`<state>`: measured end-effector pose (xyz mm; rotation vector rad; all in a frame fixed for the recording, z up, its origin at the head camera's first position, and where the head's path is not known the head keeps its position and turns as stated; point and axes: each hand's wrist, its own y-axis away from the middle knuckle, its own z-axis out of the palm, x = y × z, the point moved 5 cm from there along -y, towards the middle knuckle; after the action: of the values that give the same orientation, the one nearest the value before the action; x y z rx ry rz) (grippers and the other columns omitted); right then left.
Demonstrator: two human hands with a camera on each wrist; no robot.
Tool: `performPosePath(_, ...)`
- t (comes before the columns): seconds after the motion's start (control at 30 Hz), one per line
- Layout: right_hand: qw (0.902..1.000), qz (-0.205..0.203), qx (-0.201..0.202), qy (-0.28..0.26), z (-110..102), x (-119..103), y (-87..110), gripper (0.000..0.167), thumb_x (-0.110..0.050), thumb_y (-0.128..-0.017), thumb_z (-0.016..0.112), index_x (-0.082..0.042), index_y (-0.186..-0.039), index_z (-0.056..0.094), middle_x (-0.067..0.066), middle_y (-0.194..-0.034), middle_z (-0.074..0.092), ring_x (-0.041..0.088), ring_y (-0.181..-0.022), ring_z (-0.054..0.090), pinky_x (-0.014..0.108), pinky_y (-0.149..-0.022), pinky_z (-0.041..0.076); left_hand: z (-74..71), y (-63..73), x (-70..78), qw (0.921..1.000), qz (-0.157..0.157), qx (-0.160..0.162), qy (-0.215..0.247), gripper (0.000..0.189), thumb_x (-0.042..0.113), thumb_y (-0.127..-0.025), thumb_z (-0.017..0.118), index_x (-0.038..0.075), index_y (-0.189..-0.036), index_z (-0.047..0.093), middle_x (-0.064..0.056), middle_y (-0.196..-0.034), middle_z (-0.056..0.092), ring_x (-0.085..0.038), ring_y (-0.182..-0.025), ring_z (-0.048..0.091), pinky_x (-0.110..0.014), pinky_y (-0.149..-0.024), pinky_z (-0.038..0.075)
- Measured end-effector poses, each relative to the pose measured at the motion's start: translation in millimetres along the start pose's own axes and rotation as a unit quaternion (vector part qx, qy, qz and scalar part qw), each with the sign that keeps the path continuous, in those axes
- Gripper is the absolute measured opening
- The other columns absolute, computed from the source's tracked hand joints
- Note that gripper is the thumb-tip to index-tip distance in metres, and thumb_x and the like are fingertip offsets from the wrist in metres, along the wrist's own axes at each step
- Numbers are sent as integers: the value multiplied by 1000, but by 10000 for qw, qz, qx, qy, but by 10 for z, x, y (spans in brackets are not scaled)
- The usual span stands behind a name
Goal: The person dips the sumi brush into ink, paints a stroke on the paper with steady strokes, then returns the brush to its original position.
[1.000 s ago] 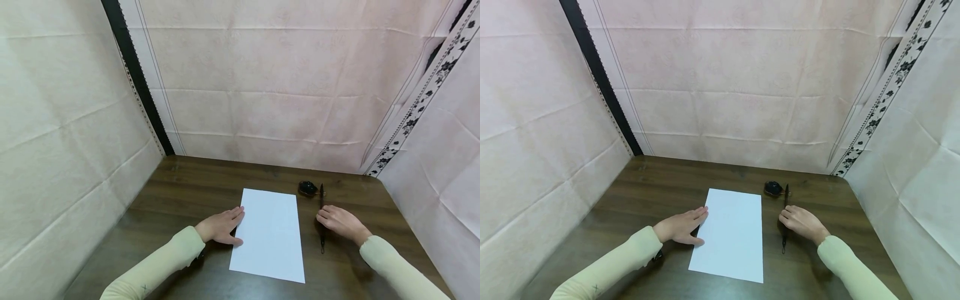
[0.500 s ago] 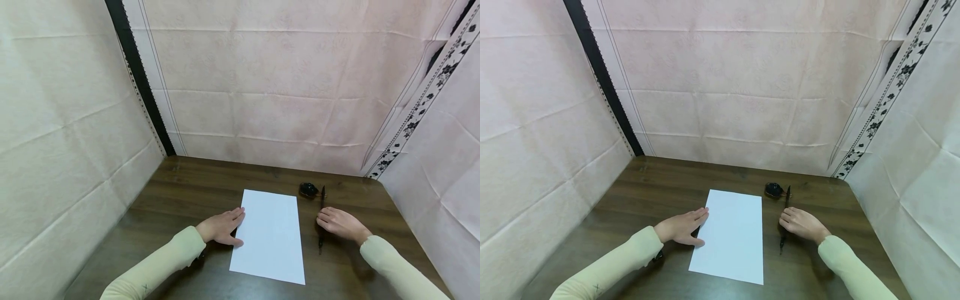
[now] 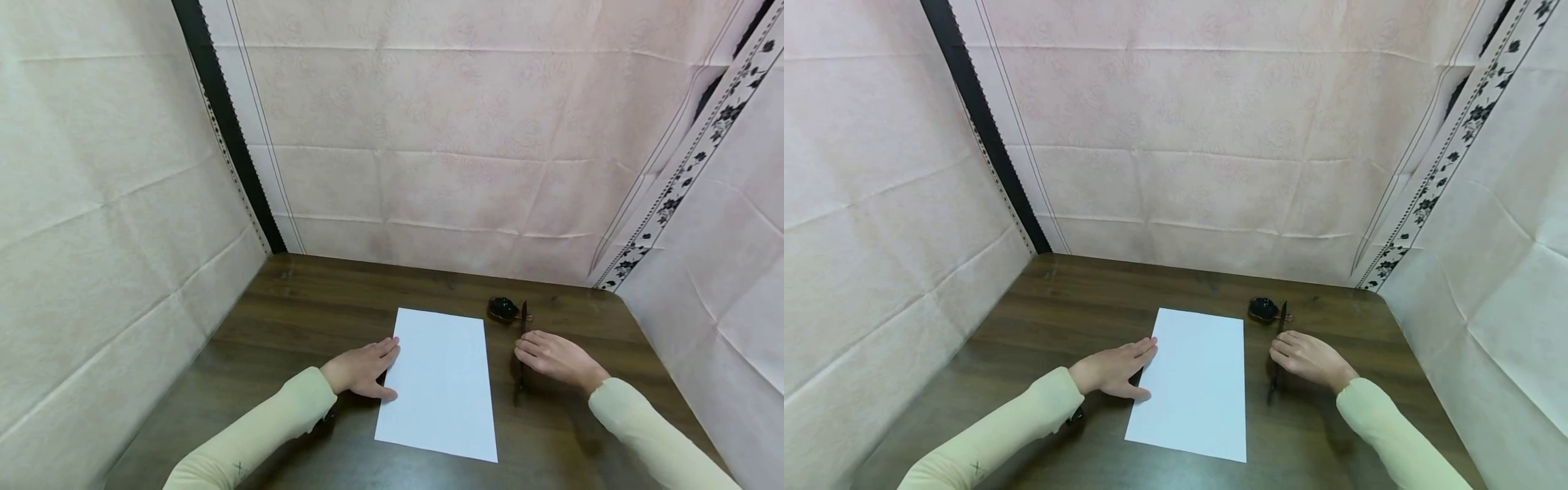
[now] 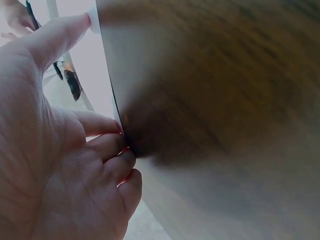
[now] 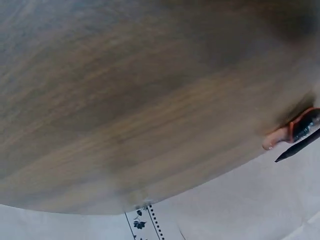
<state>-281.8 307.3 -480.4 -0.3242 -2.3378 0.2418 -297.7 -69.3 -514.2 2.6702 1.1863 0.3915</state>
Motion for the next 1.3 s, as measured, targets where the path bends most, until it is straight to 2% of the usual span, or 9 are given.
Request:
performPosePath(0.27,9993,184,291,-170,-138,153,-84,31,8,-93,50,-1,-107,77,12,-104,79,26,-94,75,39,-82,65,-14,-4,7,10000,-13,-26,18,99,66,-96,63,9,-168,27,-7,-179,19,-21,-166,20,-39,-134,25)
performPosePath(0.5,9965,571,520,-326,-301,372,-169,47,10,-66,73,4,-112,75,15,-106,78,28,-95,73,40,-79,64,-24,0,17,10000,-36,-56,6,99,66,-96,62,9,-168,26,-7,-179,19,-21,-166,20,-39,-134,25)
performPosePath(0.57,9945,733,639,-383,-357,440,-206,47,10,-67,73,5,-113,74,15,-107,78,29,-96,73,41,-79,64,-26,-2,19,10000,-23,-65,5,99,66,-96,62,9,-168,26,-7,-179,19,-21,-166,20,-39,-134,25)
performPosePath(0.67,9903,978,891,-434,-436,553,-267,23,7,-95,60,6,-113,74,17,-106,77,31,-95,73,43,-78,64,-32,-3,27,10000,7,-68,9,99,66,-96,62,8,-168,27,-8,-179,19,-22,-166,20,-39,-134,26)
performPosePath(0.8,9831,1276,1225,-469,-549,723,-369,49,-15,-116,31,6,-110,74,17,-103,77,32,-92,73,44,-78,64,-41,-1,32,10000,20,-66,4,99,66,-96,62,8,-168,27,-8,-179,19,-22,-166,20,-40,-134,26)
performPosePath(1.03,9709,1846,1352,-707,-701,996,-516,46,-24,-116,39,6,-111,73,17,-103,77,32,-92,72,46,-79,63,-35,-3,21,10000,-12,-66,13,99,66,-96,62,8,-168,27,-8,-179,19,-22,-166,19,-40,-134,26)
performPosePath(1.1,9649,2092,1352,-837,-725,1069,-542,32,-18,-113,51,5,-114,73,17,-104,76,32,-93,72,46,-80,62,-37,0,21,10000,-30,-70,30,99,66,-96,62,8,-168,27,-8,-179,19,-22,-166,19,-40,-134,26)
performPosePath(1.17,9576,2341,1401,-922,-743,1138,-563,17,-7,-104,66,4,-115,73,17,-104,76,31,-92,72,45,-77,62,-42,3,25,10000,-45,-71,32,99,66,-96,62,8,-168,27,-8,-179,19,-22,-166,19,-40,-134,26)
performPosePath(1.3,9396,2793,1647,-1097,-757,1261,-602,39,12,-77,83,3,-114,74,16,-101,78,30,-88,73,43,-73,61,-50,13,40,10000,-61,-68,23,98,65,-95,63,9,-168,28,-8,-179,20,-22,-166,20,-40,-134,26)
